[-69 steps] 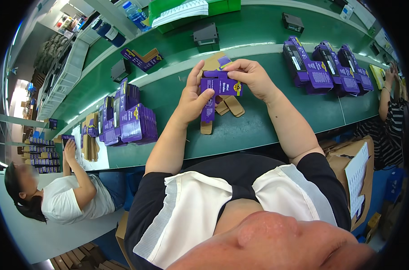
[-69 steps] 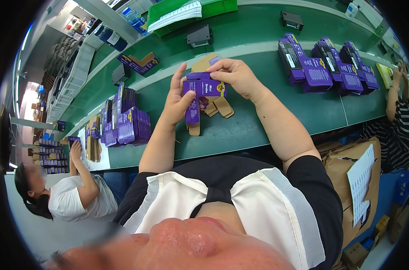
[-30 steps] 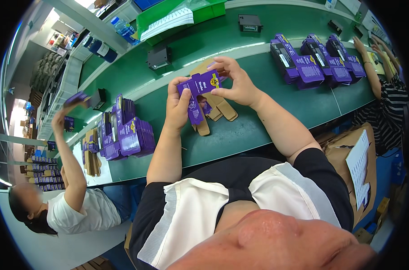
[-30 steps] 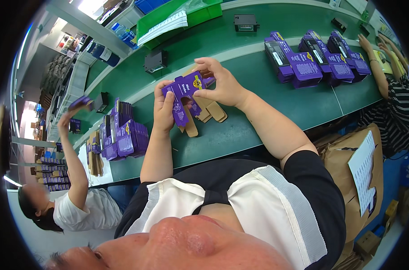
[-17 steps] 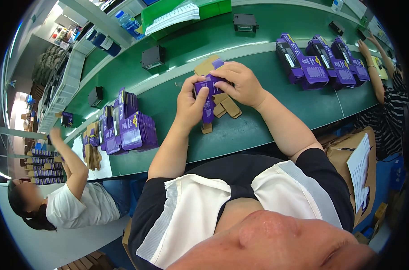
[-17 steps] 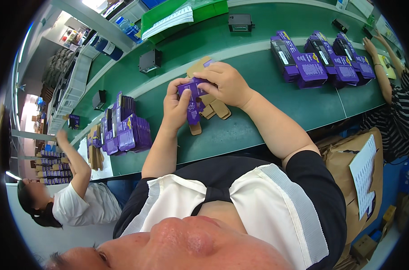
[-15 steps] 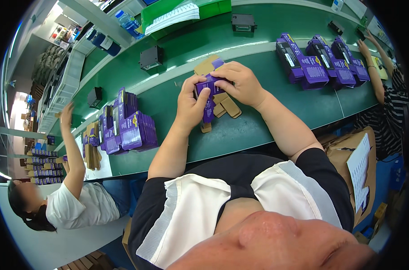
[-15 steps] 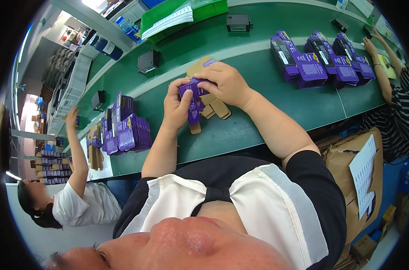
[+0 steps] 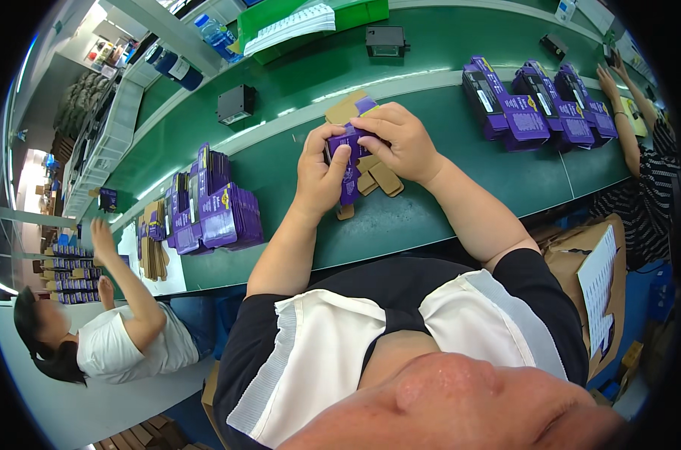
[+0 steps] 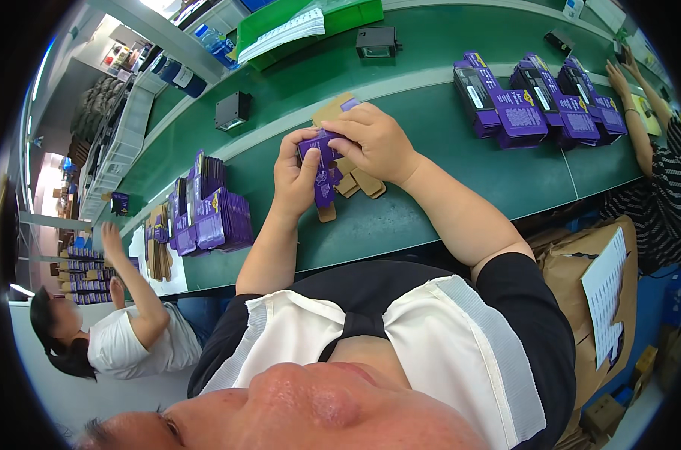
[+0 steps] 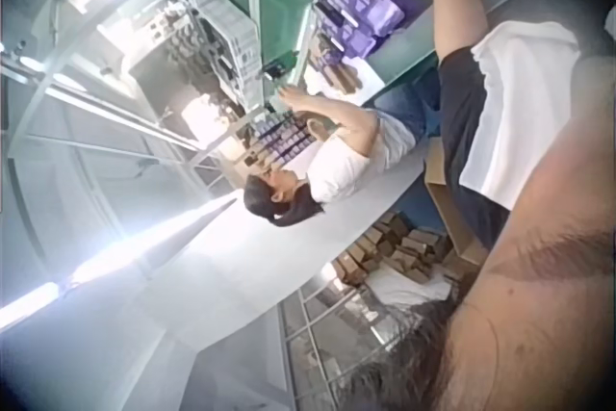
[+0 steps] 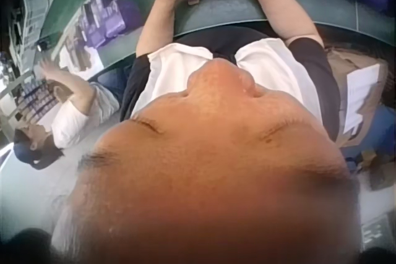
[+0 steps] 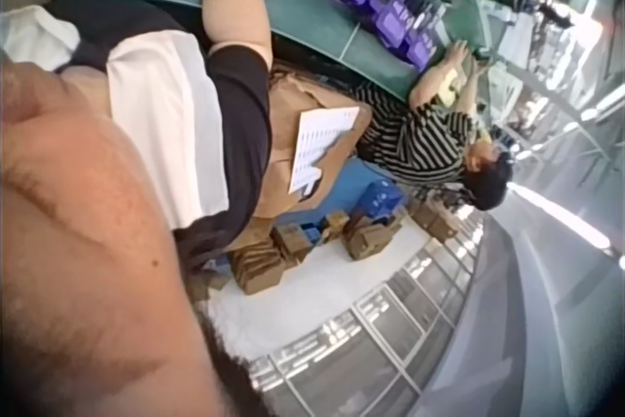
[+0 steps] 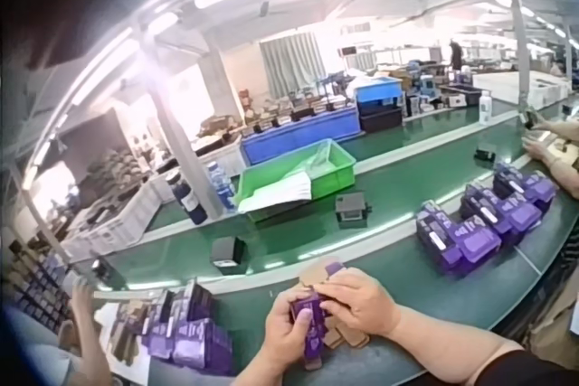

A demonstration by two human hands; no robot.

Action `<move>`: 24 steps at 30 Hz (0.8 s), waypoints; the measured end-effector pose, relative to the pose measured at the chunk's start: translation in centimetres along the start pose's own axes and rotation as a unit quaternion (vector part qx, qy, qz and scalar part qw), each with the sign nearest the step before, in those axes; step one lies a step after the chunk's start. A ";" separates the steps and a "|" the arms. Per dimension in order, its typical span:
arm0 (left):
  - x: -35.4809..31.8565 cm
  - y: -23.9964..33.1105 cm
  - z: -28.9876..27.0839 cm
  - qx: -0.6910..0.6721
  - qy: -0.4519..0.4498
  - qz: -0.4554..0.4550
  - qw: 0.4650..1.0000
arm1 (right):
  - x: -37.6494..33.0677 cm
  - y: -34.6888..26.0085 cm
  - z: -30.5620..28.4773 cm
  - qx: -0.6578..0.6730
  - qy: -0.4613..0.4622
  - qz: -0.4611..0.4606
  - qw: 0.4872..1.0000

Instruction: The person folds cardboard packaging boxes by hand, inserts devices into the folded packaging, and sets the assembled packages on the assembly line table.

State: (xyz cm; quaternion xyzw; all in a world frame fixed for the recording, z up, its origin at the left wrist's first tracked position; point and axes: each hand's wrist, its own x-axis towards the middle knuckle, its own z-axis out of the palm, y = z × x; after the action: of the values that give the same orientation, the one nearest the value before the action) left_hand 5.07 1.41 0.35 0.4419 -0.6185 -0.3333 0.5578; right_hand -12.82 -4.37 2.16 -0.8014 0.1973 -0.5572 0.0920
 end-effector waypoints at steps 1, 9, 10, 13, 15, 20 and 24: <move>0.1 -0.1 -0.1 0.019 0.002 0.027 0.999 | 0.0 0.0 0.0 0.004 -0.011 0.005 1.000; 0.0 0.6 0.2 -0.054 0.018 -0.042 0.997 | -0.4 -0.1 0.3 -0.002 -0.005 -0.010 1.000; -0.1 0.7 0.3 -0.067 0.019 -0.045 0.997 | -0.4 -0.1 0.4 -0.001 0.004 -0.020 1.000; 0.0 1.1 0.5 -0.096 0.020 -0.050 0.994 | -0.4 -0.1 0.5 0.004 0.022 -0.030 0.999; -0.1 1.5 0.6 -0.106 0.019 -0.054 0.993 | -0.4 -0.2 0.4 0.008 0.029 -0.029 0.999; -0.2 0.8 0.4 -0.107 0.019 -0.061 0.992 | -0.5 -0.4 0.2 0.017 0.009 -0.016 1.000; 0.0 -0.1 -0.1 -0.013 0.021 0.018 1.000 | -0.4 -0.5 0.1 0.026 0.007 -0.013 1.000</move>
State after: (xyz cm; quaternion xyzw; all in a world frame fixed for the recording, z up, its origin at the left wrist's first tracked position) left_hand 5.16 1.43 0.30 0.4303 -0.6103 -0.3220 0.5820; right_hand -12.76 -3.74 1.93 -0.7972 0.1730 -0.5688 0.1045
